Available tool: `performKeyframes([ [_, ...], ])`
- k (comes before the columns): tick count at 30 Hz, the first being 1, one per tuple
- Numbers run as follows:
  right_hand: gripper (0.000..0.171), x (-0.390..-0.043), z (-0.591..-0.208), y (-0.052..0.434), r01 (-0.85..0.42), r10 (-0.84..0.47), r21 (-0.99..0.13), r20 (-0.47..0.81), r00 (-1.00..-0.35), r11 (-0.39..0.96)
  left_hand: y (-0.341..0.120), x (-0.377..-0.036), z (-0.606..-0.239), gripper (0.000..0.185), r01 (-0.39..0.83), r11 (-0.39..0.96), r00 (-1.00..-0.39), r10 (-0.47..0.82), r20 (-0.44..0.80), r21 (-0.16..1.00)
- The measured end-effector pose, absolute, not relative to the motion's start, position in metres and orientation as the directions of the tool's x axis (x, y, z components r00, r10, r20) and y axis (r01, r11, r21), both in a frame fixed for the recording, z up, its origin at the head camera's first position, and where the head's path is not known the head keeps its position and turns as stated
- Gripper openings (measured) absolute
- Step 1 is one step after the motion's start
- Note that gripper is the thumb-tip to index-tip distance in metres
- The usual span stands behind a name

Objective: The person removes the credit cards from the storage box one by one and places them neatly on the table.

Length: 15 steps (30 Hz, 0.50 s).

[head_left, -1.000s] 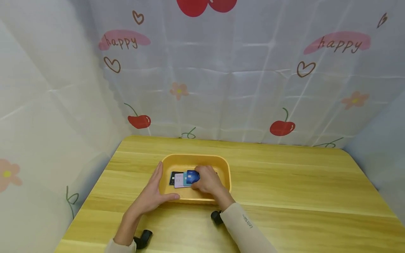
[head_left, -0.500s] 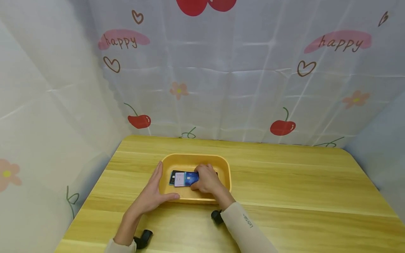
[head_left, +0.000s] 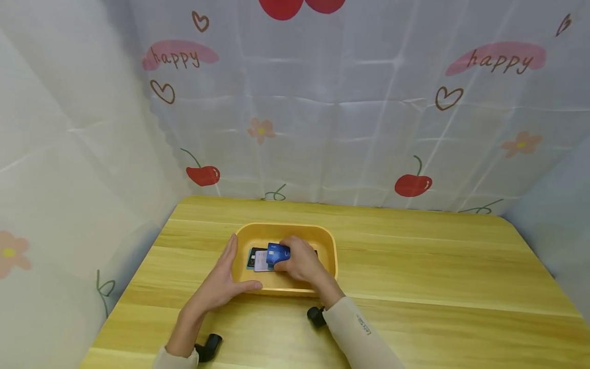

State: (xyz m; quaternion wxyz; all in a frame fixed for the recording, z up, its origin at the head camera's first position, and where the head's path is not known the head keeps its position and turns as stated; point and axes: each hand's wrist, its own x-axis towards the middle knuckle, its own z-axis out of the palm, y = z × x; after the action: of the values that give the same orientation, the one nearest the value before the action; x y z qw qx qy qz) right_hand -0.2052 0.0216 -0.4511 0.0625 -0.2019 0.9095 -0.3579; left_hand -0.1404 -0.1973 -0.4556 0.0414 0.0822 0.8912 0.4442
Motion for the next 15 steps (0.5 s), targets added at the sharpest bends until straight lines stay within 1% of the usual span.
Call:
performKeyframes([
  [6, 0.054, -0.2034, -0.4486, 0.0220, -0.314, -0.400, -0.686, 0.036, -0.916, 0.656, -0.1972, -0.1407, -0.4524, 0.126, 0.096, 0.610, -0.984, 0.180, -0.019, 0.787],
  [15, 0.054, -0.1967, -0.4470, 0.0301, -0.351, -0.406, -0.725, 0.108, -0.907, 0.593, -0.1967, -0.1419, -0.4529, 0.127, 0.087, 0.601, -0.985, 0.169, -0.021, 0.794],
])
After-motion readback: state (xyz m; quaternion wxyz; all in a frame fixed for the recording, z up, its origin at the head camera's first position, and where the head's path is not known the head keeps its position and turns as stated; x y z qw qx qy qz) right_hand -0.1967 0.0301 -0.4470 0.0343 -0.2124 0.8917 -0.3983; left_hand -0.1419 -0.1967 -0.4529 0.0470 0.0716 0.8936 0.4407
